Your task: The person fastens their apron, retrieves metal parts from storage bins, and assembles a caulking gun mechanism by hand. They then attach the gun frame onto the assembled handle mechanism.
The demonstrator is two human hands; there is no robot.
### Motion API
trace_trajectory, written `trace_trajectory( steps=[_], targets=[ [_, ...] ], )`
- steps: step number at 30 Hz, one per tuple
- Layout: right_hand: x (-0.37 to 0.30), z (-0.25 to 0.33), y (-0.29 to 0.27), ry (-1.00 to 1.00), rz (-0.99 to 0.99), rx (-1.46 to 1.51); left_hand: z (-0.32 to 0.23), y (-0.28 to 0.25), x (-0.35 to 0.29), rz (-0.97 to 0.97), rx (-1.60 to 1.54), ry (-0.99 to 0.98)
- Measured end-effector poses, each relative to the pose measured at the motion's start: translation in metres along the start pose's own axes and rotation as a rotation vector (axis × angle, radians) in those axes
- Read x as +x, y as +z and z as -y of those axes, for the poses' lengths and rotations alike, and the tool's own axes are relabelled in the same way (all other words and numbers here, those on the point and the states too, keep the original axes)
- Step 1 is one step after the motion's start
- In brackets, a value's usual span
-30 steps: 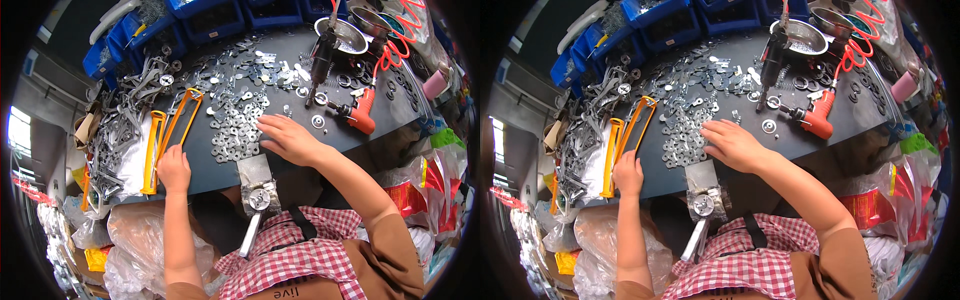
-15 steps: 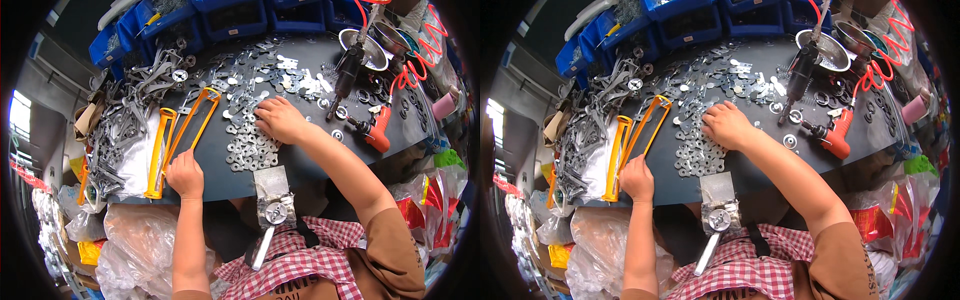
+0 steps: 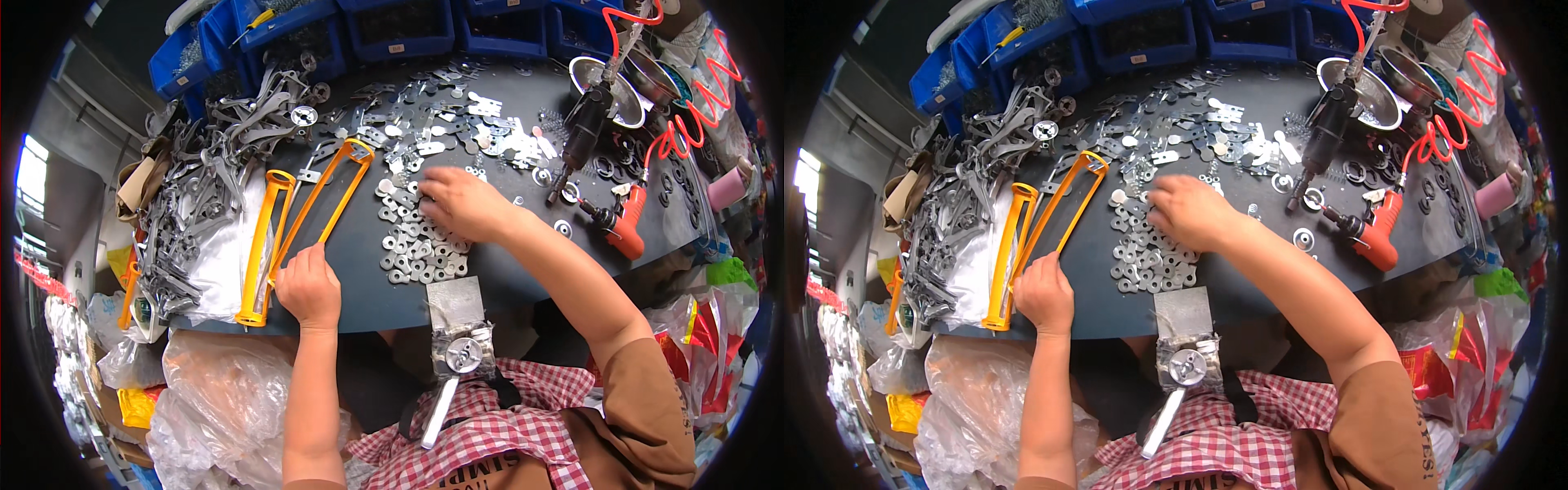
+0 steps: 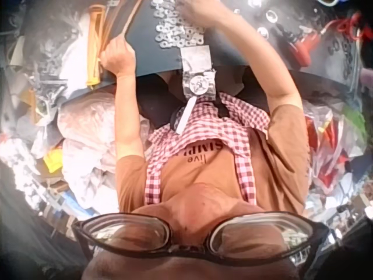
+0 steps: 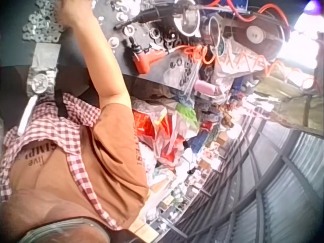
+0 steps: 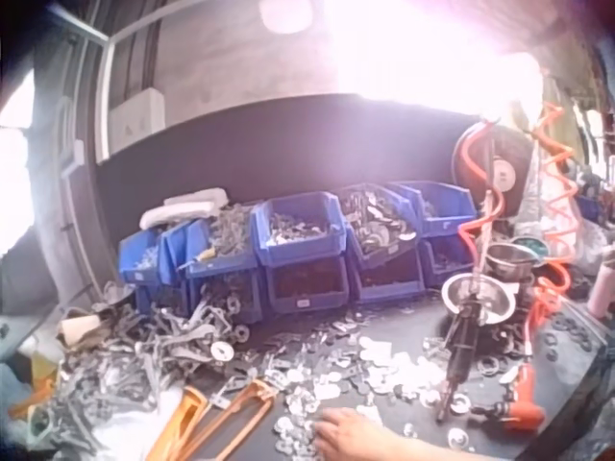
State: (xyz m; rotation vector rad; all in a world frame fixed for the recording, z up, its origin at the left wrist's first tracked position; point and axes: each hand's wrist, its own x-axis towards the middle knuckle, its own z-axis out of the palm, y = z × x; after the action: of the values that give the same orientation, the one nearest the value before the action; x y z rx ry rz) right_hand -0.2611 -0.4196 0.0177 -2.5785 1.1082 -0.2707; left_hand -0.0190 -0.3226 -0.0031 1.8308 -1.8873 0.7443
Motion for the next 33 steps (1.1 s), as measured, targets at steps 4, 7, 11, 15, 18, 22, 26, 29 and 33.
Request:
trace_trajectory(
  steps=[4,7,11,15,18,22,26,29,33],
  targets=[
    [0.027,-0.025,0.017,0.005,-0.251,-0.101,-0.003,0.001,0.003,-0.007,-0.010,0.010],
    [0.032,-0.021,0.020,-0.058,-0.338,-0.159,-0.003,0.001,0.002,0.007,-0.017,-0.004],
    [0.012,0.003,0.009,0.019,-0.135,-0.090,-0.002,0.000,0.000,0.013,-0.018,-0.007],
    [-0.018,0.016,0.021,-0.102,-0.219,-0.106,-0.001,0.000,0.000,0.001,-0.031,-0.001],
    [-0.030,0.011,0.017,-0.110,-0.179,-0.095,0.000,0.002,0.000,-0.009,-0.044,0.010],
    [-0.045,-0.009,0.012,0.008,-0.251,-0.124,-0.003,0.001,0.001,0.014,-0.038,0.009],
    [-0.058,-0.011,0.013,-0.023,-0.253,-0.060,-0.001,0.002,-0.001,-0.005,-0.029,0.024],
    [-0.048,-0.028,-0.016,0.040,-0.353,0.067,0.001,0.003,-0.001,-0.006,-0.016,0.025],
    [-0.032,-0.103,-0.030,0.241,-0.437,-0.426,-0.004,0.002,0.001,0.011,0.027,0.022]
  ],
)
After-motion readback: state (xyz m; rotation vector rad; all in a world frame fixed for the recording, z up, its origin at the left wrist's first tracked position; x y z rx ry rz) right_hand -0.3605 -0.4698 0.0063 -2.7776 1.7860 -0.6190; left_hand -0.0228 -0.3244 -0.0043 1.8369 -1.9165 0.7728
